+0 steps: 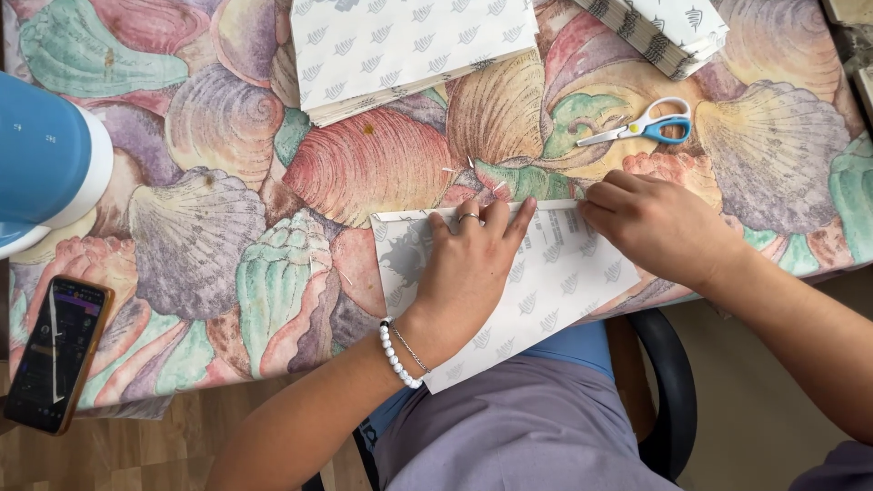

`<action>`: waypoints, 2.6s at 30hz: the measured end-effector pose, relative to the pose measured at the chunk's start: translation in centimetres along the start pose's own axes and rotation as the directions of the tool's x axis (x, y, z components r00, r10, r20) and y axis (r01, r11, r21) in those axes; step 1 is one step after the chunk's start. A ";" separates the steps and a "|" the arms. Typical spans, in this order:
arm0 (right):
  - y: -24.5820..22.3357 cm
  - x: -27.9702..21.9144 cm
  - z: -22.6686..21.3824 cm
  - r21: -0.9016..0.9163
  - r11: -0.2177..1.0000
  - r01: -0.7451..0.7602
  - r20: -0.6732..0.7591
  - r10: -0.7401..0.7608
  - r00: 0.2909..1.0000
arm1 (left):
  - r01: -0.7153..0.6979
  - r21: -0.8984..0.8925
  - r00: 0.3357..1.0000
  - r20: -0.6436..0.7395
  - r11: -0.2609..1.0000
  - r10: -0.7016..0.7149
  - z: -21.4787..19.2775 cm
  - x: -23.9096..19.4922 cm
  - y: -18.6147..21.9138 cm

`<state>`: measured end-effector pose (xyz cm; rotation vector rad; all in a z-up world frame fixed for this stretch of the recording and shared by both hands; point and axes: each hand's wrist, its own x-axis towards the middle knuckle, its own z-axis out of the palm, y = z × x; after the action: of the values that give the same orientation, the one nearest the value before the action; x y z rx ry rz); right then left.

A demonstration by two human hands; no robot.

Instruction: Folding printed paper sheets into a triangular sleeve shape

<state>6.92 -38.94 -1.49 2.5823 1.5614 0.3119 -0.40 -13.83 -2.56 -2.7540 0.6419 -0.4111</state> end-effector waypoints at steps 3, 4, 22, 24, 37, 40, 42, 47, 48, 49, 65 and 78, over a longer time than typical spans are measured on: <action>-0.2 0.0 0.0 -0.044 0.999 0.006 -0.004 -0.006 1.000 | 0.009 -0.003 1.000 0.005 1.000 -0.009 0.0 -0.1 0.0; -0.3 0.1 -0.1 -0.042 0.999 0.006 -0.003 -0.006 1.000 | 0.008 -0.004 1.000 0.008 1.000 -0.008 -0.2 -0.1 0.0; 1.3 0.2 0.3 0.504 0.846 -0.175 -0.125 0.272 0.954 | 0.037 -0.005 0.998 0.045 0.999 -0.037 -0.2 0.7 1.2; 1.2 0.2 0.2 0.467 0.882 -0.068 -0.213 0.187 0.959 | 0.031 0.014 0.998 0.049 0.999 -0.031 -0.1 0.6 1.3; -0.7 0.0 -1.2 0.040 0.999 -0.029 -0.046 0.031 0.998 | 0.017 0.012 0.997 0.072 1.000 -0.017 -0.6 0.5 0.9; -1.0 0.2 -1.3 -0.019 0.999 -0.037 -0.016 0.037 0.999 | 0.023 0.023 0.998 0.058 0.999 -0.025 -0.4 0.4 1.0; -1.3 0.4 -1.3 -0.143 0.989 -0.040 0.009 0.041 0.999 | 0.037 0.008 0.997 0.071 0.999 -0.037 -0.2 0.4 1.2; -1.3 0.0 -0.8 -0.170 0.984 -0.051 0.003 0.052 0.999 | 0.054 -0.020 0.997 0.058 0.998 -0.053 -0.3 0.5 1.1; -1.4 0.0 -0.7 -0.174 0.983 -0.061 0.003 0.062 0.998 | 0.056 -0.025 0.997 0.053 0.998 -0.054 -0.4 0.5 1.1; -1.2 -0.2 -0.4 -0.175 0.983 -0.062 0.004 0.064 0.998 | 0.055 -0.026 0.997 0.052 0.998 -0.053 -0.4 0.5 1.1; -0.5 -0.4 -0.6 0.015 0.997 -0.077 -0.019 0.077 0.997 | 0.060 -0.025 0.997 0.050 0.998 -0.059 -0.2 0.3 1.3; -0.6 -0.3 -0.5 -0.133 0.986 -0.101 0.103 0.115 0.988 | 0.094 -0.090 0.995 0.043 0.991 -0.090 -0.2 0.0 0.6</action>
<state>6.10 -38.96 -1.21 2.5438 1.3233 0.2642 -0.67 -14.35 -2.59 -2.8800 0.5384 -0.3559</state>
